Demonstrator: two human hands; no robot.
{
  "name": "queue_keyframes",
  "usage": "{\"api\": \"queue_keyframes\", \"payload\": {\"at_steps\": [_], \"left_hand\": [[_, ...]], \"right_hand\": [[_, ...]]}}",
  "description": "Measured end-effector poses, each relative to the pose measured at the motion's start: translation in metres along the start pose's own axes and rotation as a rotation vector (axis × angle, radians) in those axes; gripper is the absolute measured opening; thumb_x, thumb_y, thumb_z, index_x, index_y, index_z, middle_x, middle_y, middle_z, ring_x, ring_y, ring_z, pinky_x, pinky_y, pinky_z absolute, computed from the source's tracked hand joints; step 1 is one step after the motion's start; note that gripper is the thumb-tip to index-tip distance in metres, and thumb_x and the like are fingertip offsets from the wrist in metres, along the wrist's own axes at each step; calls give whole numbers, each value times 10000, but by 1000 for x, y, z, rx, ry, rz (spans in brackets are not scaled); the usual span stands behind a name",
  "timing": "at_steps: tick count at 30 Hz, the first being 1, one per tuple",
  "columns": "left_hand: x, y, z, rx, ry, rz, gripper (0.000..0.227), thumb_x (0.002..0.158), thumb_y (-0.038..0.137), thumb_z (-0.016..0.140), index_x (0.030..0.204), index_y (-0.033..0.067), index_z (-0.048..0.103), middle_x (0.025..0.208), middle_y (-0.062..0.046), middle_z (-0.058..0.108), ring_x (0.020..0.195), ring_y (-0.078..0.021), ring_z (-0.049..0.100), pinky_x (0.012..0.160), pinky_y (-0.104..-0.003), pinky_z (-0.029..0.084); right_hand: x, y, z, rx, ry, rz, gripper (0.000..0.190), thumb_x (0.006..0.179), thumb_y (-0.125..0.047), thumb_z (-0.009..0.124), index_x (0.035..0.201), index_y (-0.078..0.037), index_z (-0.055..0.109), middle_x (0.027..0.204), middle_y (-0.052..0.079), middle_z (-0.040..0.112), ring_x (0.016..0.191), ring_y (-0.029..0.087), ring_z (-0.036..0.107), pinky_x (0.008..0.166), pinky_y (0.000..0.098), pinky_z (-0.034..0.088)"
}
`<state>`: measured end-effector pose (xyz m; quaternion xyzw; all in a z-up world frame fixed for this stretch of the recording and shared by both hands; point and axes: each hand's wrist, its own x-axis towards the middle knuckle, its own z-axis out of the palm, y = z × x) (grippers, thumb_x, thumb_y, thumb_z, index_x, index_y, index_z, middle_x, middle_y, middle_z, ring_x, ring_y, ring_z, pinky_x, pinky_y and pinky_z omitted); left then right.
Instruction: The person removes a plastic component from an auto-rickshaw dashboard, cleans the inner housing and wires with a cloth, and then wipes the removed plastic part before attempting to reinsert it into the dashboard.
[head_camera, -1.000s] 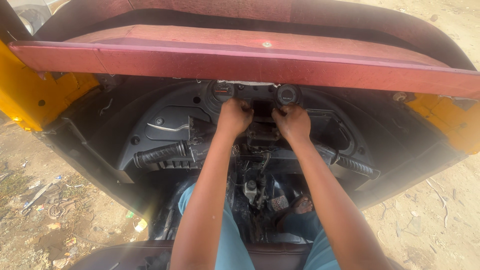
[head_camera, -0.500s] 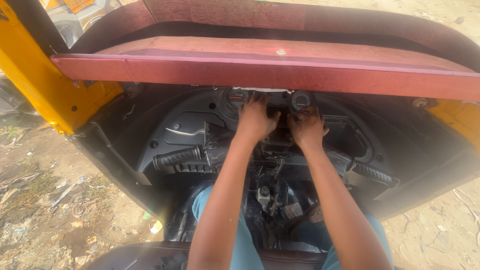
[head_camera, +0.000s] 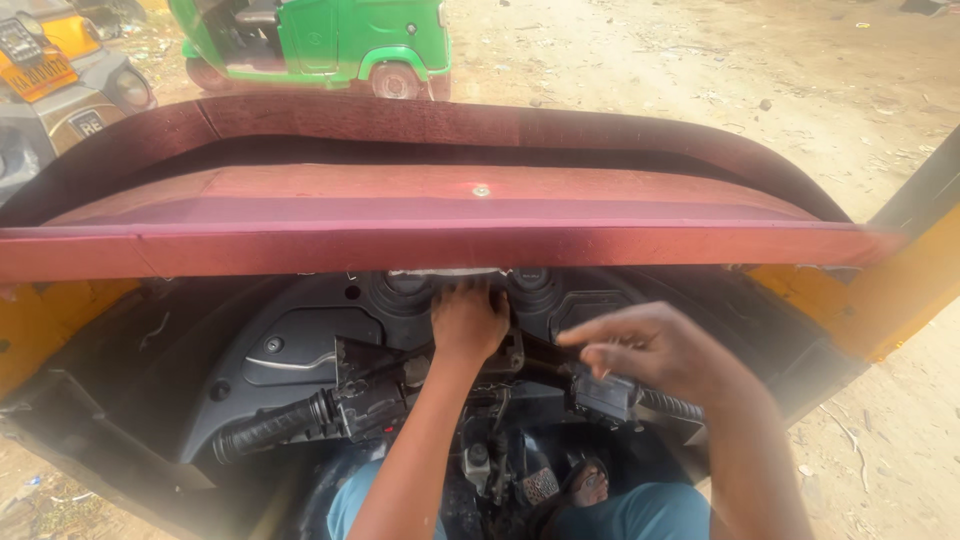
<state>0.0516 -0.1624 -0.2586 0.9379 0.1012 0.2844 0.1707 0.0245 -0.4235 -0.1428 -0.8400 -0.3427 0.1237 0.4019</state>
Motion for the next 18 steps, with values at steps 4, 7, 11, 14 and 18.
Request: {"api": "queue_keyframes", "payload": {"at_steps": [4, 7, 11, 14, 18], "left_hand": [[-1, -1, -1, -1, 18, -3, 351, 909, 357, 624, 1084, 66, 709, 1115, -163, 688, 1052, -420, 619, 951, -566, 465], [-2, 0, -3, -33, 1, -17, 351, 900, 337, 625, 1115, 70, 699, 1110, -164, 682, 1044, -414, 620, 928, -563, 476], [-3, 0, -3, -29, -9, -31, 332, 897, 336, 626, 1083, 68, 694, 1131, -149, 682, 1067, -404, 619, 936, -559, 482], [-1, -1, -1, -25, -18, -38, 321, 881, 323, 631, 1075, 75, 696, 1128, -149, 677, 1089, -403, 609, 944, -560, 479], [-1, -2, -1, -15, -51, -58, 313, 882, 291, 624, 1101, 78, 693, 1138, -151, 672, 1109, -398, 604, 956, -552, 488]], "right_hand": [[-1, -33, -68, -34, 540, -141, 265, 961, -210, 713, 1208, -140, 777, 1007, 92, 773, 879, 190, 723, 808, 321, 602], [61, -39, -109, -355, 495, 45, 339, 949, -291, 742, 1257, -150, 748, 1144, 134, 767, 1018, 224, 707, 872, 400, 547], [132, -20, -126, -524, -55, 292, 453, 915, -335, 725, 1348, -211, 685, 1286, 109, 713, 1116, 251, 685, 989, 413, 514], [144, -8, -134, -458, -198, 307, 416, 893, -279, 722, 1297, -182, 714, 1265, 91, 751, 1117, 290, 725, 1010, 415, 535], [149, -7, -131, -577, -260, 225, 347, 895, -302, 780, 1216, -171, 784, 1218, 44, 752, 1224, 187, 665, 1086, 389, 433]]}}
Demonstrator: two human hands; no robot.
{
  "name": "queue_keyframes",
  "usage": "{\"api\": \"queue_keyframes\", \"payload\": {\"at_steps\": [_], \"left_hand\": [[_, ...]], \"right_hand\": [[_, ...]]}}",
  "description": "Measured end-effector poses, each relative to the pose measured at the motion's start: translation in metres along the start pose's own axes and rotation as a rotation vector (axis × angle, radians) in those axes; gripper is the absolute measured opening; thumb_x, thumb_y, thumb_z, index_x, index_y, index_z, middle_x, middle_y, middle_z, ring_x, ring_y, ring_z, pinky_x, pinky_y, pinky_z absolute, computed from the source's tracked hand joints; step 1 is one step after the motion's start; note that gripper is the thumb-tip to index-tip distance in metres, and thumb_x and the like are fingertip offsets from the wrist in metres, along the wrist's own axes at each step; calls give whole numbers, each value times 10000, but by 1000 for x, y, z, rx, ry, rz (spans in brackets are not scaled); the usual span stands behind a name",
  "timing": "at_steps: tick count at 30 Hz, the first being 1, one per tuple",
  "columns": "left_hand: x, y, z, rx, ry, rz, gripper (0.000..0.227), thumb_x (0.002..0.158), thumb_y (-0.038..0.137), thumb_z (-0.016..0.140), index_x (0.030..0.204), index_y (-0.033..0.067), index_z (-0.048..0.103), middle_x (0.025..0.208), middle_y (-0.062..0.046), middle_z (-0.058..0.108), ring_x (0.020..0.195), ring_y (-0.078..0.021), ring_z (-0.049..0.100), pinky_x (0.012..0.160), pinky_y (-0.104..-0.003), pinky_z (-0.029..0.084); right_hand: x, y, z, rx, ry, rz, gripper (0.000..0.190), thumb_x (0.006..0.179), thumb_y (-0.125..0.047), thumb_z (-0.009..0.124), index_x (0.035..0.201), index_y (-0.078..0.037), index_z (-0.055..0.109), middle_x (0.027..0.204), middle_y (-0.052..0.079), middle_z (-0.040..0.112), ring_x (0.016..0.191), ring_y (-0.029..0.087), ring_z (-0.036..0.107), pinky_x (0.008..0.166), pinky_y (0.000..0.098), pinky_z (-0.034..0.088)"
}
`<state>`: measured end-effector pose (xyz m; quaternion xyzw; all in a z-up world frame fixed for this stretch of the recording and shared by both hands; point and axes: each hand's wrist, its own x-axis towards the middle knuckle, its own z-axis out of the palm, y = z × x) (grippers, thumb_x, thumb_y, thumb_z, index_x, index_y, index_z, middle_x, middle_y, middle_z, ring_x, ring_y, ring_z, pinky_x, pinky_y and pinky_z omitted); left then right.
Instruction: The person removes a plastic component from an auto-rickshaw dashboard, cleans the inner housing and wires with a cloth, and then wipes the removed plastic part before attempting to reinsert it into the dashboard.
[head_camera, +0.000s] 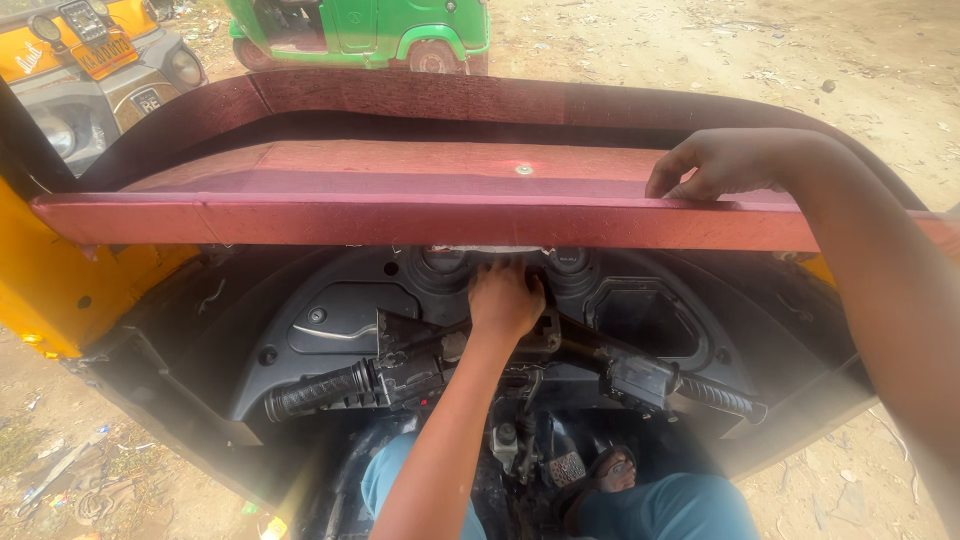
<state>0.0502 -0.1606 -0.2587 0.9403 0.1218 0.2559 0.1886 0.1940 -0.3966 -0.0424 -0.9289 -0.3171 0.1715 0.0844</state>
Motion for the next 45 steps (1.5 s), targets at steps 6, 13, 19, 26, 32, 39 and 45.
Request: {"api": "queue_keyframes", "payload": {"at_steps": [6, 13, 19, 26, 32, 39, 45], "left_hand": [[0, 2, -5, -24, -27, -27, 291, 852, 256, 629, 1075, 83, 698, 1187, -138, 653, 1128, -401, 595, 918, -551, 508], [-1, 2, -5, -35, -7, -26, 310, 852, 246, 628, 1106, 80, 692, 1205, -140, 644, 1130, -419, 594, 918, -553, 514], [-1, 2, -7, -68, -46, -38, 315, 858, 238, 618, 1117, 70, 680, 1230, -128, 636, 1140, -419, 594, 923, -553, 515], [0, -1, 3, -46, -6, -22, 284, 896, 251, 617, 1102, 68, 687, 1209, -139, 639, 1158, -455, 572, 924, -563, 505], [0, -3, 2, -77, -22, -43, 269, 866, 237, 615, 1067, 76, 691, 1196, -134, 647, 1143, -425, 592, 923, -540, 521], [-2, -2, 0, -91, 12, -20, 297, 835, 240, 635, 1075, 74, 687, 1156, -145, 651, 1119, -426, 595, 904, -544, 519], [0, -5, 6, -76, 21, -13, 288, 833, 237, 633, 1056, 63, 687, 1169, -151, 650, 1108, -425, 601, 892, -542, 523]], "right_hand": [[13, -20, -1, 120, -73, -27, 358, 878, -225, 779, 1233, -198, 745, 1111, 3, 757, 1131, 160, 656, 1001, 357, 485], [32, -51, 3, -91, -116, -85, 130, 880, -120, 708, 1002, -76, 725, 897, 46, 740, 785, 157, 614, 768, 379, 491], [31, -53, 3, -61, -123, -20, 137, 885, -136, 723, 1011, -83, 718, 883, 41, 738, 786, 172, 609, 775, 373, 485], [30, -38, 7, 79, -132, -46, 143, 880, -130, 720, 1007, -73, 690, 853, 40, 694, 785, 177, 568, 771, 377, 459], [34, -31, 10, 87, -34, -104, 130, 873, -114, 708, 998, -84, 688, 886, 34, 666, 834, 165, 569, 793, 362, 458], [-27, -30, 24, -135, 1127, -272, 78, 906, -8, 669, 858, -21, 609, 913, 152, 603, 903, 311, 594, 844, 457, 499], [-101, -71, 181, 284, 1387, -322, 165, 856, 98, 599, 928, -34, 533, 1006, 89, 514, 837, 174, 560, 727, 301, 501]]}}
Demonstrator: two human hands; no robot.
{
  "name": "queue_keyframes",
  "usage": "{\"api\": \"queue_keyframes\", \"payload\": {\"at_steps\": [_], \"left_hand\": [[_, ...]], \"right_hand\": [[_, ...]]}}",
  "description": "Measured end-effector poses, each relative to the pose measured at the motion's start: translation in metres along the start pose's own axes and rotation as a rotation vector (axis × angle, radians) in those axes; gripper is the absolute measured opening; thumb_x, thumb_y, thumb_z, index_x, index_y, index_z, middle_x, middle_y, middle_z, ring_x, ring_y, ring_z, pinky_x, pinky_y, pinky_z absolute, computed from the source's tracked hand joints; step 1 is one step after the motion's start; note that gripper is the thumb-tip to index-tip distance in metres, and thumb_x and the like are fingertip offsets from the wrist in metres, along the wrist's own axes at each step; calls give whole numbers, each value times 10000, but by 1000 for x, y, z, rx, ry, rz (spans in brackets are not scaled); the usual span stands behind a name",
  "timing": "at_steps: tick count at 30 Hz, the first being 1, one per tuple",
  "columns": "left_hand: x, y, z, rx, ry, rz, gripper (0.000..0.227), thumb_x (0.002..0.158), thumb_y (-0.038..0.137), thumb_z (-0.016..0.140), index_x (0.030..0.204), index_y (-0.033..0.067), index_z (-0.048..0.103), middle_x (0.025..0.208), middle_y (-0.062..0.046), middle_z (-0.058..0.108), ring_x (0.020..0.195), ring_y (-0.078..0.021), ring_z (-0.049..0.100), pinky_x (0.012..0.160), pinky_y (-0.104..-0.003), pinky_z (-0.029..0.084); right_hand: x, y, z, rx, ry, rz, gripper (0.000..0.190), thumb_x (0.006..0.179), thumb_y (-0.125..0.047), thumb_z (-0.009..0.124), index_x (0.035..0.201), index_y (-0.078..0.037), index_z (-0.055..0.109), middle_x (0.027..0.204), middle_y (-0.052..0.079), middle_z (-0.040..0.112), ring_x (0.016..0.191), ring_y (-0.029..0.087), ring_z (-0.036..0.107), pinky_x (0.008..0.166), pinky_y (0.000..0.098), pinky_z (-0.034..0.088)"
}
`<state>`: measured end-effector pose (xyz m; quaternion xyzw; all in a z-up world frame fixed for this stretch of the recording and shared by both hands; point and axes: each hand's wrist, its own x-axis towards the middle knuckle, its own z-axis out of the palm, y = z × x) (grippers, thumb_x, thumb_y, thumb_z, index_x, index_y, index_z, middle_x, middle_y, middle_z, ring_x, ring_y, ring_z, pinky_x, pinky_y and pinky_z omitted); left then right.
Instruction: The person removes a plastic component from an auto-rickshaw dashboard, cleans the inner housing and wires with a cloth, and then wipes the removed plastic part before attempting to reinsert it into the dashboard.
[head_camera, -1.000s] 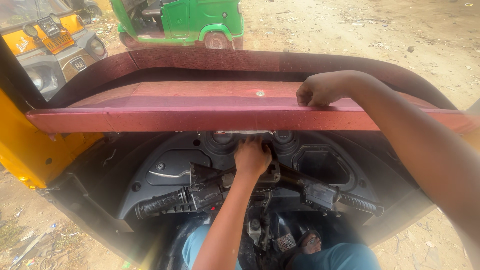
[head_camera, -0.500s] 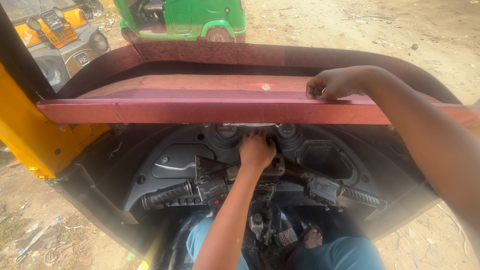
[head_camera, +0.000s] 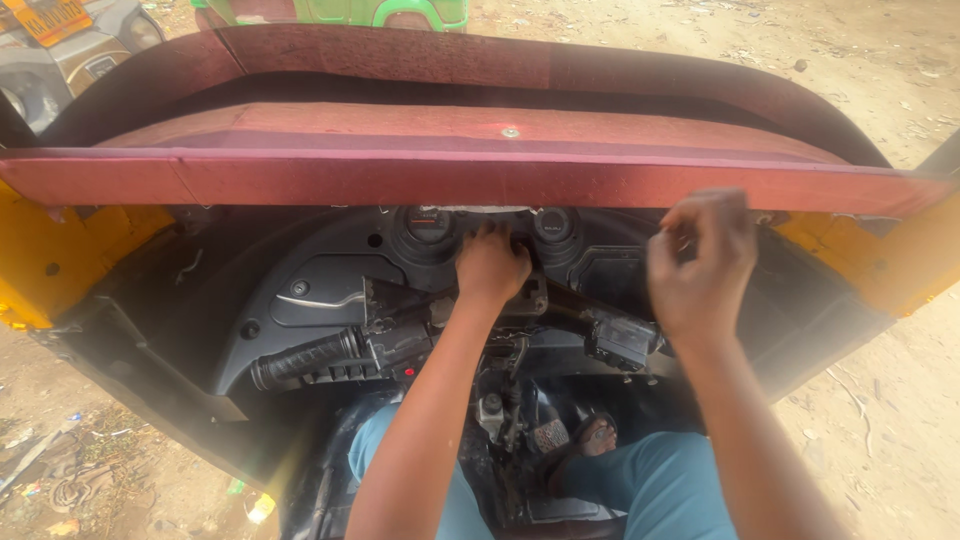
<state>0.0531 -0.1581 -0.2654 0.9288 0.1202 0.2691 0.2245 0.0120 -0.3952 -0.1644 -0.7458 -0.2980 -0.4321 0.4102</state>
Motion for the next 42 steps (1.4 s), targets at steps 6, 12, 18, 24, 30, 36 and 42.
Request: {"api": "queue_keyframes", "payload": {"at_steps": [6, 12, 18, 24, 30, 36, 42], "left_hand": [[0, -2, 1, 16, 44, 33, 323, 821, 244, 659, 1084, 57, 684, 1157, -156, 659, 1131, -457, 578, 871, -543, 531], [-2, 0, -3, -42, -14, -48, 318, 812, 269, 678, 1068, 82, 689, 1188, -110, 665, 1161, -407, 583, 909, -527, 525], [-1, -1, -5, -49, -20, -66, 338, 807, 282, 688, 1092, 100, 695, 1206, -105, 659, 1194, -408, 567, 946, -519, 507], [0, -2, -3, -81, -26, -80, 398, 812, 258, 677, 1183, 113, 692, 1251, -90, 652, 1213, -397, 559, 952, -500, 517], [-1, -2, -4, -90, -29, -91, 415, 804, 270, 685, 1191, 120, 689, 1247, -73, 657, 1215, -369, 566, 969, -494, 509], [-1, -3, -2, -82, -9, -81, 389, 799, 259, 677, 1161, 119, 700, 1250, -74, 653, 1202, -368, 567, 956, -500, 506], [-1, 0, -4, -54, -10, -72, 381, 804, 248, 657, 1160, 118, 701, 1230, -85, 664, 1178, -365, 591, 940, -503, 521]], "right_hand": [[-79, 7, 66, 445, -334, 644, 131, 861, 43, 650, 952, -37, 602, 879, 51, 611, 746, 118, 575, 656, 275, 470], [-101, 25, 98, 619, -294, 741, 100, 913, 42, 627, 973, -28, 587, 894, 27, 626, 794, 92, 598, 712, 245, 490], [-103, 15, 95, 425, -307, 417, 146, 897, 70, 667, 950, -24, 569, 979, 53, 671, 890, 124, 675, 800, 272, 562], [-101, 14, 94, 426, -323, 388, 162, 897, 80, 679, 945, -17, 559, 993, 75, 702, 920, 136, 701, 845, 295, 587], [-110, 8, 101, 551, -190, 432, 172, 923, 97, 677, 968, -17, 556, 1048, 92, 669, 967, 143, 680, 882, 293, 583], [-112, -10, 101, 326, -118, 235, 166, 903, 103, 677, 970, -9, 573, 1070, 121, 679, 955, 207, 705, 821, 300, 588], [-118, -15, 102, 139, -75, 94, 202, 859, 88, 724, 941, -10, 568, 1011, 119, 699, 954, 289, 687, 847, 393, 541]]}}
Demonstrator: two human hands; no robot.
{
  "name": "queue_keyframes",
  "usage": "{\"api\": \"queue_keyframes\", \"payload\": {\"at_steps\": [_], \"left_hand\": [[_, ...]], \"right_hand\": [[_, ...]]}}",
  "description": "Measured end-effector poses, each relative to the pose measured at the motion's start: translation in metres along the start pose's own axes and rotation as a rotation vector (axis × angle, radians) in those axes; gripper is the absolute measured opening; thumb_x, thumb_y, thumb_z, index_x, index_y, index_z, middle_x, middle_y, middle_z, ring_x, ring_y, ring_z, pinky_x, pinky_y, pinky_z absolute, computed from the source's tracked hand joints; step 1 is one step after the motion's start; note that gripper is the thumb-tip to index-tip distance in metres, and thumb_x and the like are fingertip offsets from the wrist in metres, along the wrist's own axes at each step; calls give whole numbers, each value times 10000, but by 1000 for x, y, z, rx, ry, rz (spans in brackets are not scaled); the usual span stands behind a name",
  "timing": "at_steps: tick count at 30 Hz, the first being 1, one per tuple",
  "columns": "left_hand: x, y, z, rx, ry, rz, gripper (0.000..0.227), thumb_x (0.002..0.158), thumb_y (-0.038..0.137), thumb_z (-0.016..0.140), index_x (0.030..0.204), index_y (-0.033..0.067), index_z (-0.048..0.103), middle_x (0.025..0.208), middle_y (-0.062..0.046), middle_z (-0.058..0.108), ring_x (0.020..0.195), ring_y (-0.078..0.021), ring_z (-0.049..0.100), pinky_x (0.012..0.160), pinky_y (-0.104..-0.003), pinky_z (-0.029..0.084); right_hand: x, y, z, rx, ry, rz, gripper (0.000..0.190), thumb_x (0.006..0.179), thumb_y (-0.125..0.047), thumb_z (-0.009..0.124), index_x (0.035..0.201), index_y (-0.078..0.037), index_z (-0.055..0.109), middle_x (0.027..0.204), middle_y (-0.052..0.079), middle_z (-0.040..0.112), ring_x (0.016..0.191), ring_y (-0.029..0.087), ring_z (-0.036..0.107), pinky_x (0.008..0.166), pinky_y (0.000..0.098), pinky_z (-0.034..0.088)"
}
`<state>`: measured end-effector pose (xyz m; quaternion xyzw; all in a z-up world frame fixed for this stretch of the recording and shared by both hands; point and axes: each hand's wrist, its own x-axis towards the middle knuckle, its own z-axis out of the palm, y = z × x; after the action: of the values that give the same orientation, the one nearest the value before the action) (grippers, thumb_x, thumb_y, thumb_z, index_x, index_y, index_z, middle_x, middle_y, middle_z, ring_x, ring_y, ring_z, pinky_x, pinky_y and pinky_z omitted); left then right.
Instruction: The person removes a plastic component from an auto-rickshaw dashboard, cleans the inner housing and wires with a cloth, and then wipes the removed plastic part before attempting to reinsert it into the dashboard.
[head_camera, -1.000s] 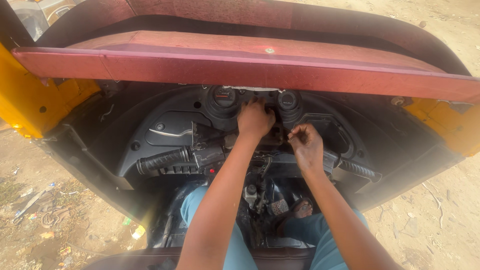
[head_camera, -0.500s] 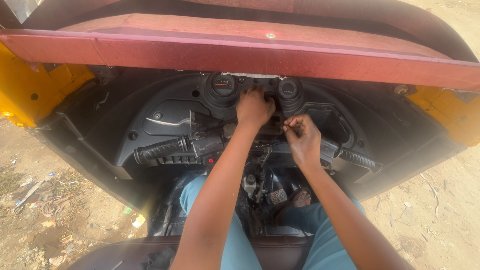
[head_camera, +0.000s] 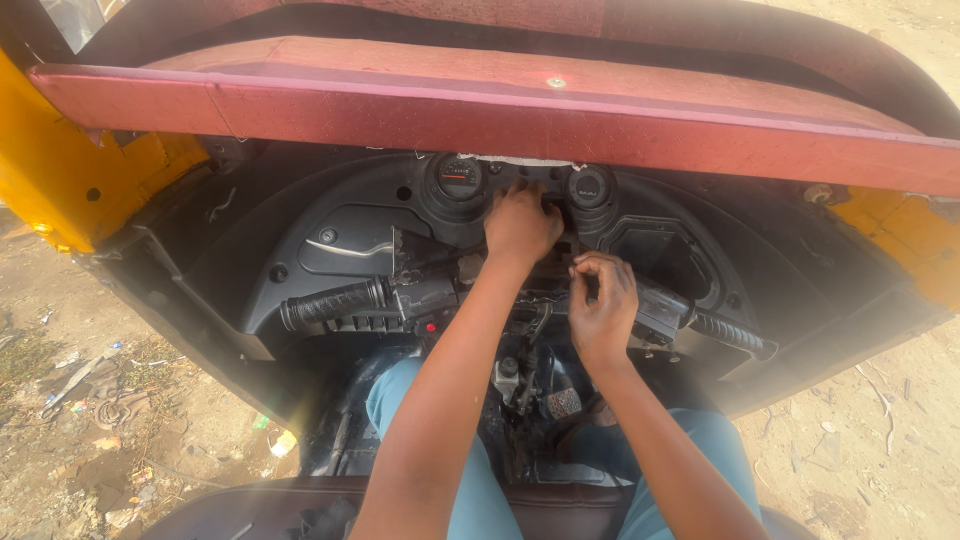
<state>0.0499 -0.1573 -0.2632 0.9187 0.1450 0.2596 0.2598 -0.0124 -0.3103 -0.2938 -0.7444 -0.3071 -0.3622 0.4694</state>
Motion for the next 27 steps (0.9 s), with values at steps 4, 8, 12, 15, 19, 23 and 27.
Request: {"api": "queue_keyframes", "payload": {"at_steps": [4, 8, 12, 15, 19, 23, 27], "left_hand": [[0, 1, -1, 10, 5, 2, 385, 789, 238, 654, 1150, 111, 701, 1209, -97, 666, 1158, -379, 593, 922, -516, 520], [-1, 2, -2, 18, 9, -1, 352, 800, 238, 646, 1120, 105, 711, 1192, -93, 675, 1156, -381, 599, 918, -520, 523], [-2, 1, -1, 1, 25, 13, 363, 794, 242, 652, 1122, 99, 714, 1172, -97, 681, 1142, -383, 604, 916, -517, 526], [-2, 1, -1, 0, 37, 24, 382, 786, 243, 660, 1137, 101, 713, 1170, -107, 676, 1130, -386, 603, 908, -518, 525], [-2, 1, -1, -7, 26, 17, 380, 790, 236, 658, 1143, 105, 712, 1178, -98, 677, 1134, -380, 603, 910, -508, 528], [-2, 0, 0, -14, 28, 19, 392, 787, 236, 661, 1152, 102, 708, 1183, -95, 672, 1139, -380, 598, 903, -507, 531], [-1, 0, 1, -5, 14, 7, 375, 799, 237, 658, 1147, 107, 710, 1188, -90, 673, 1138, -381, 598, 907, -511, 534]], "right_hand": [[1, 2, 5, 57, 25, 40, 207, 864, 91, 718, 926, -10, 549, 1017, 120, 701, 963, 285, 697, 838, 378, 548], [-2, 4, 5, 71, 18, 82, 202, 880, 92, 715, 923, -12, 548, 1038, 123, 704, 942, 276, 706, 797, 355, 559], [-8, 8, 5, 25, 21, 8, 200, 871, 106, 699, 916, -12, 544, 1052, 132, 710, 958, 282, 709, 814, 358, 565], [-7, 10, 3, 41, 13, 26, 207, 870, 107, 697, 894, -12, 531, 1047, 130, 718, 959, 277, 715, 807, 350, 566], [-6, 10, -1, 76, -9, 88, 205, 868, 104, 700, 880, -11, 531, 1041, 128, 728, 937, 263, 721, 770, 338, 565], [-6, 12, -2, 78, -20, 65, 193, 874, 113, 683, 886, -12, 536, 1048, 128, 728, 946, 260, 723, 778, 340, 575], [-3, 15, -6, -15, -66, -60, 177, 856, 120, 681, 887, -6, 559, 1035, 128, 731, 945, 287, 720, 797, 366, 580]]}}
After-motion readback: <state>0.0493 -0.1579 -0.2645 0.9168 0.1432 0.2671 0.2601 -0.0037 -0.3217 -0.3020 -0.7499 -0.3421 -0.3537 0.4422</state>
